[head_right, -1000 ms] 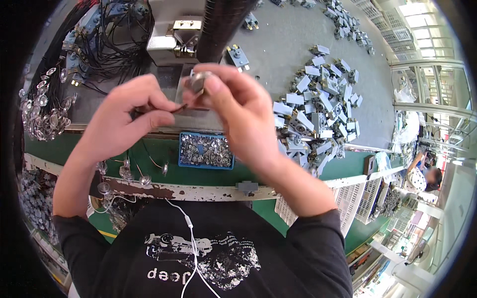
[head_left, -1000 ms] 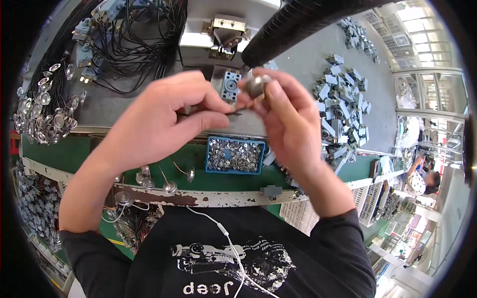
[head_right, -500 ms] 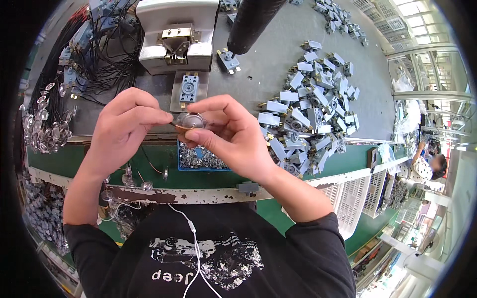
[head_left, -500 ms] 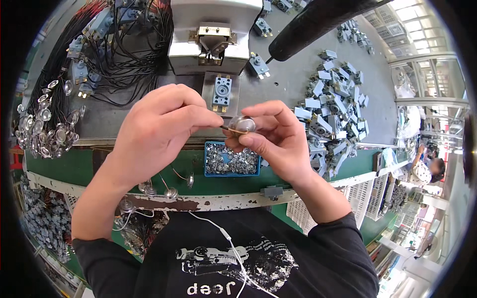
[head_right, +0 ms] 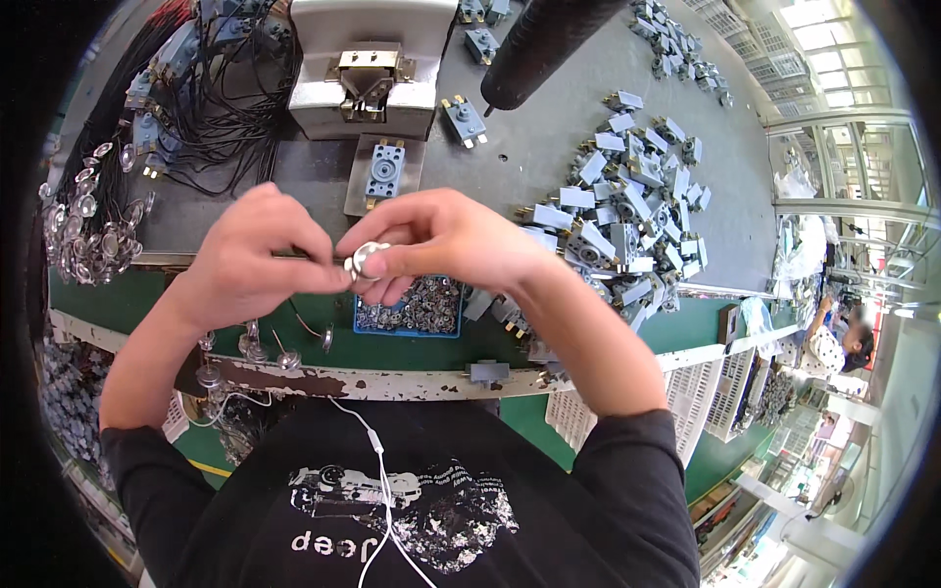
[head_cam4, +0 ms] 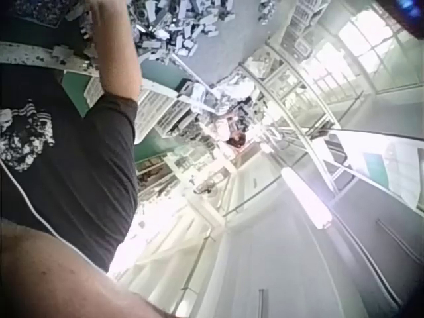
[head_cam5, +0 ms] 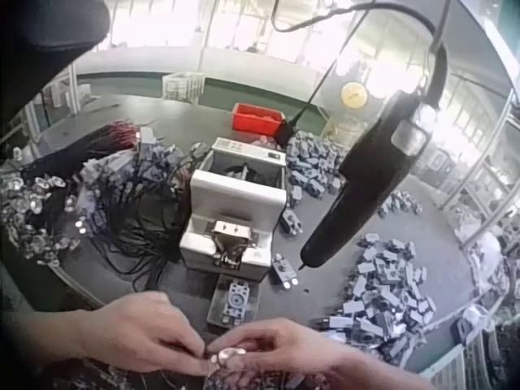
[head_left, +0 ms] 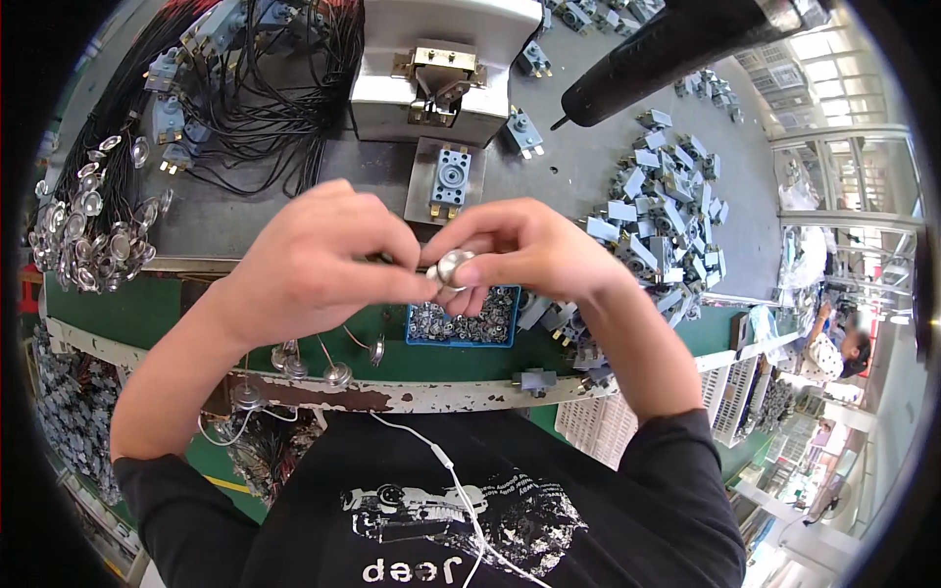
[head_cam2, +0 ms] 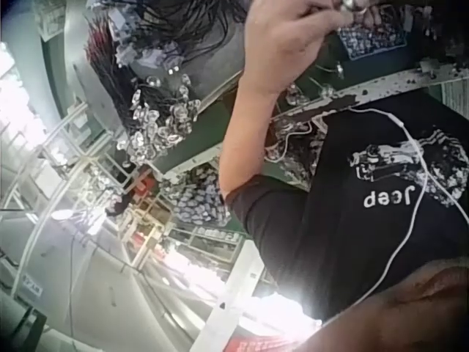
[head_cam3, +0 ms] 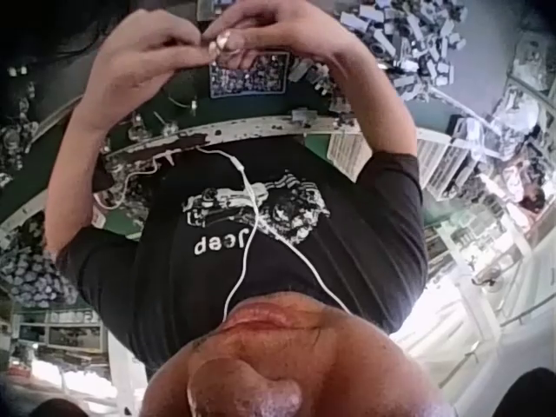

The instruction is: Assemble mechanical or electronic components using an electric screwdriver at a factory workstation.

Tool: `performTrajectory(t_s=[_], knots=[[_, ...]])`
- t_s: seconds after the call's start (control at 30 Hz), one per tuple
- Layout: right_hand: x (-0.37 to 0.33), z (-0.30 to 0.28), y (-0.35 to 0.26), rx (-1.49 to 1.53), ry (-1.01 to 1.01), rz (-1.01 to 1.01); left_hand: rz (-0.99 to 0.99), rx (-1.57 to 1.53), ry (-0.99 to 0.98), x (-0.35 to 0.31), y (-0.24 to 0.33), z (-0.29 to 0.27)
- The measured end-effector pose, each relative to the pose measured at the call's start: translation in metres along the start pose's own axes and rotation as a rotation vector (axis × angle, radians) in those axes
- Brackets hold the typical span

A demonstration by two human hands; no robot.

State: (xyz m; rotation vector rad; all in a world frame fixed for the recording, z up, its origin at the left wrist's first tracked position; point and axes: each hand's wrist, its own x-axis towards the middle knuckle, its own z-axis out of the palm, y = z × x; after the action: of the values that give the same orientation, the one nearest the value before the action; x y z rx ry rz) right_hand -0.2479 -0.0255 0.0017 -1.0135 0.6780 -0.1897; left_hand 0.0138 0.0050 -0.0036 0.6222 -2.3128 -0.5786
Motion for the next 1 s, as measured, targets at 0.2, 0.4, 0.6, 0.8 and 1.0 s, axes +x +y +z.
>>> performTrajectory(t_s=[0.2,0.4,0.6,0.8,1.0], knots=[[0.016,0.002,0.003,-0.125,-0.231,0.114,0.079,-0.044,-0.267,-0.001,0.001,0.005],[-0.014,0.015,0.021,-1.159,0.663,-0.416,-0.209,-0.069,-0.096,0.0,0.008,0.004],[0.005,0.002,0.042,-1.208,0.747,-0.461,-0.198,0.058,-0.076,0.006,0.01,0.011],[-0.023,-0.002,0.002,-0.972,0.716,-0.759,-0.398,-0.054,0.149,0.039,-0.012,-0.003],[-0.016,-0.022,-0.079,-0.785,0.844,-1.71,-0.394,0.149,-0.067,0.03,-0.027,0.022]])
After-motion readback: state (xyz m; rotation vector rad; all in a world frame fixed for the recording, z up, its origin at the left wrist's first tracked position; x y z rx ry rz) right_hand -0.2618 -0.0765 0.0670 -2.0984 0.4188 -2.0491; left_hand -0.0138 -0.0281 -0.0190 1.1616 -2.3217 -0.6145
